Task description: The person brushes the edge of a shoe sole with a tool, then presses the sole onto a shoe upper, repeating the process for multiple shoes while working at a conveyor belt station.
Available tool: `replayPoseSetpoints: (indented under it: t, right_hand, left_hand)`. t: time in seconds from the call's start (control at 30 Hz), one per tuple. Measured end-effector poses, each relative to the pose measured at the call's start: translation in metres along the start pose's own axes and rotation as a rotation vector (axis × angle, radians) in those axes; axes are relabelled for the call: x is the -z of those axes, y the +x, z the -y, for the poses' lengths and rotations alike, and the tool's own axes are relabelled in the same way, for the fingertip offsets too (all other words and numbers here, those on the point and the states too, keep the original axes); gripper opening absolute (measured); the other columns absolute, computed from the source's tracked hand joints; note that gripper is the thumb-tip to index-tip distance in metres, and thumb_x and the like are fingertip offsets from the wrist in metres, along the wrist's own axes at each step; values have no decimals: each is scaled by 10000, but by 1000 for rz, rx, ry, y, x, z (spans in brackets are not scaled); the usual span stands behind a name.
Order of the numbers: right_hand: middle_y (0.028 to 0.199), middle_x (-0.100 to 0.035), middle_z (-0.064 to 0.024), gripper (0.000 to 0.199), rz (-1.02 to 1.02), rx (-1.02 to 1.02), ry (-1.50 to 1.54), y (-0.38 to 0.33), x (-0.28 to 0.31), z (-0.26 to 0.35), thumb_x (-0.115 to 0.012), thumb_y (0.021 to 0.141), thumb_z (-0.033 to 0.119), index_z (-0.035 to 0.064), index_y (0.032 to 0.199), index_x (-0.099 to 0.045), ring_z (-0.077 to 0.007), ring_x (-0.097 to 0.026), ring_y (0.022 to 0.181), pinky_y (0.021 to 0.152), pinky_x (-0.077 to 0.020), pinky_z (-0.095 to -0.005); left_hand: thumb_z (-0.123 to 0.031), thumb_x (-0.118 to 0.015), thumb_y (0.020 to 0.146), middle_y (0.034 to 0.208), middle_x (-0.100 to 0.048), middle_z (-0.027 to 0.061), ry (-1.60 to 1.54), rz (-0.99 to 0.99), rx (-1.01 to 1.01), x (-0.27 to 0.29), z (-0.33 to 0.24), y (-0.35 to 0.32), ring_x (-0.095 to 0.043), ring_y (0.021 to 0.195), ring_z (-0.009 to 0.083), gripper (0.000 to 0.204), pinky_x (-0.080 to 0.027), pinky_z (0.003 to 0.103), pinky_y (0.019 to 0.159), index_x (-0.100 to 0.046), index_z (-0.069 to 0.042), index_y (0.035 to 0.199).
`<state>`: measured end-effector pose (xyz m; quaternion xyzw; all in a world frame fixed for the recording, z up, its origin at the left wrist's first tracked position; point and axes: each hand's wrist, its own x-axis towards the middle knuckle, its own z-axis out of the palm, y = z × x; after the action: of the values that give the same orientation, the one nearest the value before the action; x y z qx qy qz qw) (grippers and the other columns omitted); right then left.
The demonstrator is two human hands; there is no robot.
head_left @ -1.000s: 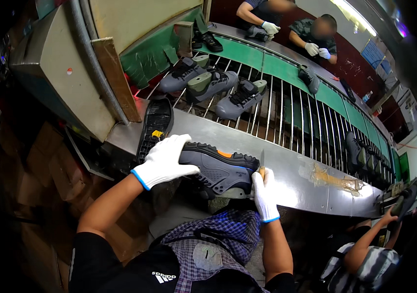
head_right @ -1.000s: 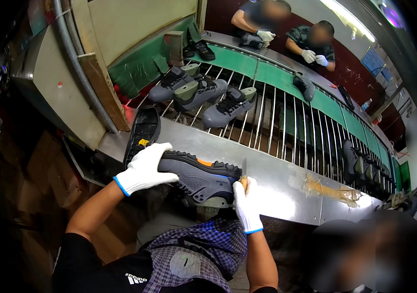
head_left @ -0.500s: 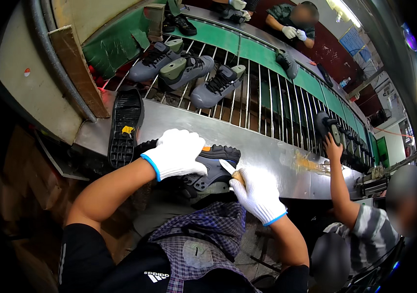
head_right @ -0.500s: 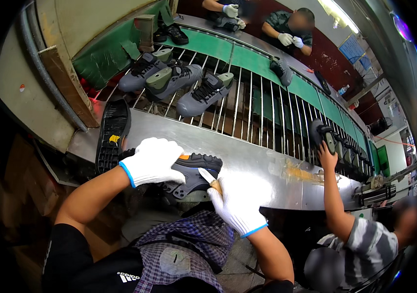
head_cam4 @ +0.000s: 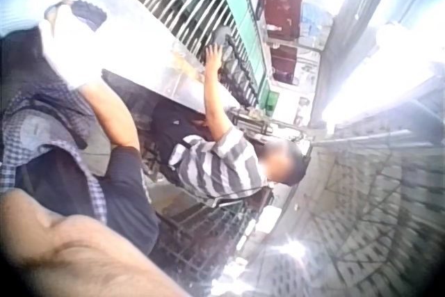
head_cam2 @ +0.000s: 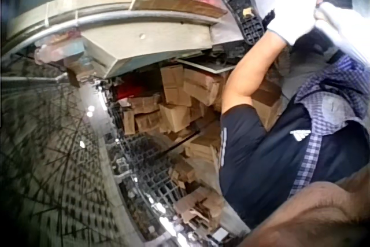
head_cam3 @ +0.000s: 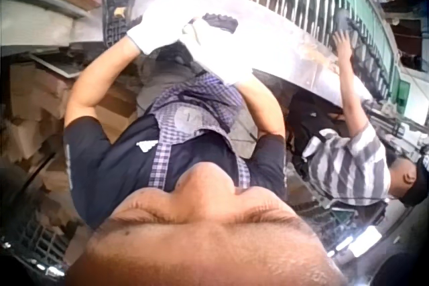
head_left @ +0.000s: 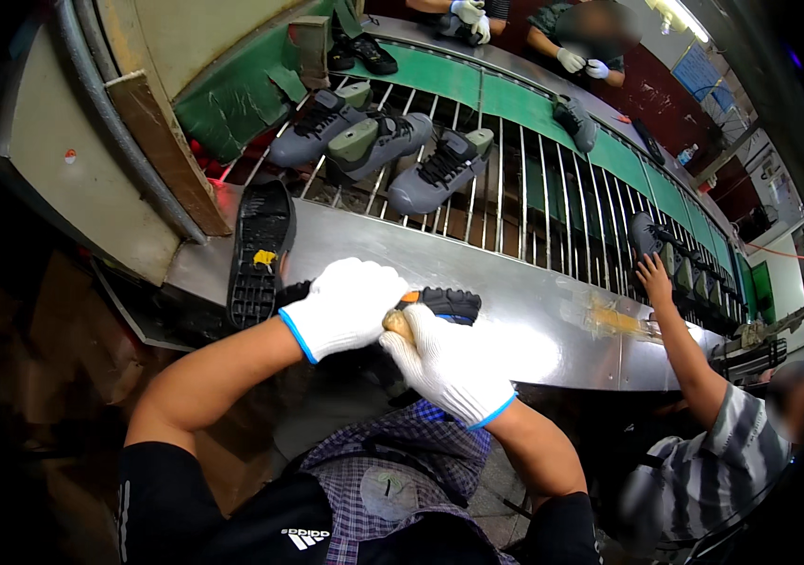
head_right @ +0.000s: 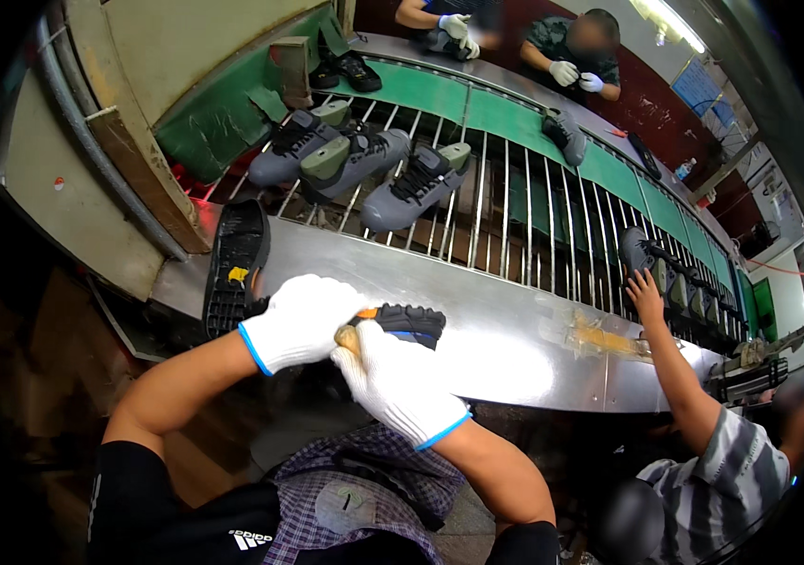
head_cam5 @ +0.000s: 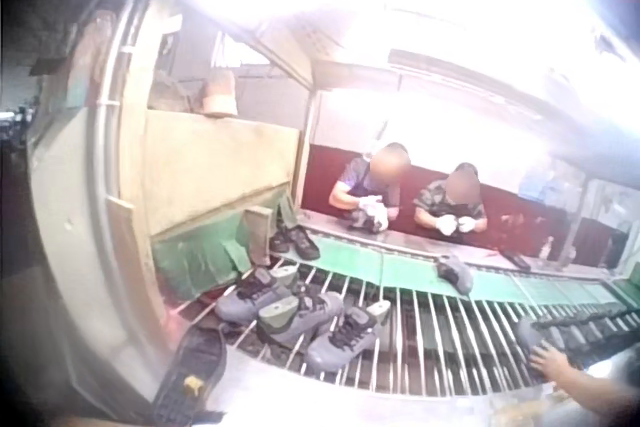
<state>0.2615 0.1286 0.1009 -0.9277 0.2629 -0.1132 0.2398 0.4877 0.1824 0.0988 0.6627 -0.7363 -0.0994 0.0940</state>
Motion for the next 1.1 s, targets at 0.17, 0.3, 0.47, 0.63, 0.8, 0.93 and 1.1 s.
replayPoseSetpoints:
  t: [0.17, 0.3, 0.47, 0.63, 0.8, 0.93, 1.1]
  right_hand:
    - [942, -740, -215, 445, 48, -41, 42, -12, 13, -6, -672, 1045, 416, 10, 1218, -726, -357, -744, 847, 788, -583, -463]
    - [950, -744, -223, 469, 63, -273, 156, -60, 25, -32, -656, 1054, 433, 5, 1232, -726, -357, -750, 854, 795, -587, -462]
    - [982, -750, -242, 506, 91, -553, 291, -82, 33, -52, -624, 1069, 458, -1, 1256, -726, -366, -755, 906, 829, -582, -444]
    - [989, -749, -248, 459, -20, -534, 358, -60, 19, -48, -605, 1071, 420, -9, 1172, -733, -401, -747, 939, 857, -579, -468]
    - [860, -753, -240, 436, -9, -370, 119, -29, 11, -6, -624, 1072, 417, -16, 1062, -674, -430, -753, 762, 709, -615, -508]
    - [822, -758, -219, 415, 29, -260, 24, -26, 11, 6, -649, 1061, 413, 0, 1100, -633, -416, -765, 728, 652, -617, -515]
    - [906, -773, -214, 422, 123, -194, 35, -34, 21, -24, -644, 1064, 441, 41, 1199, -644, -410, -766, 805, 743, -616, -521]
  left_hand:
    - [-330, -772, 865, 990, -758, 91, -5, -188, -143, -4, 2, 1, -727, 1005, 314, 327, -584, 450, 854, -727, -101, 1093]
    - [-383, -874, 796, 1111, -681, 97, -40, -207, -157, 13, -13, -4, -676, 1078, 319, 567, -554, 447, 928, -626, -85, 1210]
    - [-559, -946, 697, 1441, -613, 189, -39, 1, -125, 2, -43, 21, -649, 1287, 365, 1078, -541, 452, 1061, -462, -44, 1511]
    - [-602, -939, 692, 1326, -645, 182, 37, 138, -12, -8, -60, 45, -683, 1193, 365, 1156, -572, 465, 989, -419, -45, 1561]
    - [-344, -874, 774, 1260, -666, 176, 75, 4, -40, -28, -48, 44, -694, 1146, 368, 899, -580, 469, 958, -472, -46, 1521]
    - [-187, -801, 794, 1264, -689, 186, 22, -102, -139, -33, -39, 38, -699, 1138, 388, 787, -583, 482, 942, -492, -33, 1502]
    - [-399, -783, 892, 1180, -706, 170, 15, -146, -123, -33, -39, 37, -729, 1073, 364, 682, -602, 477, 900, -529, -44, 1416]
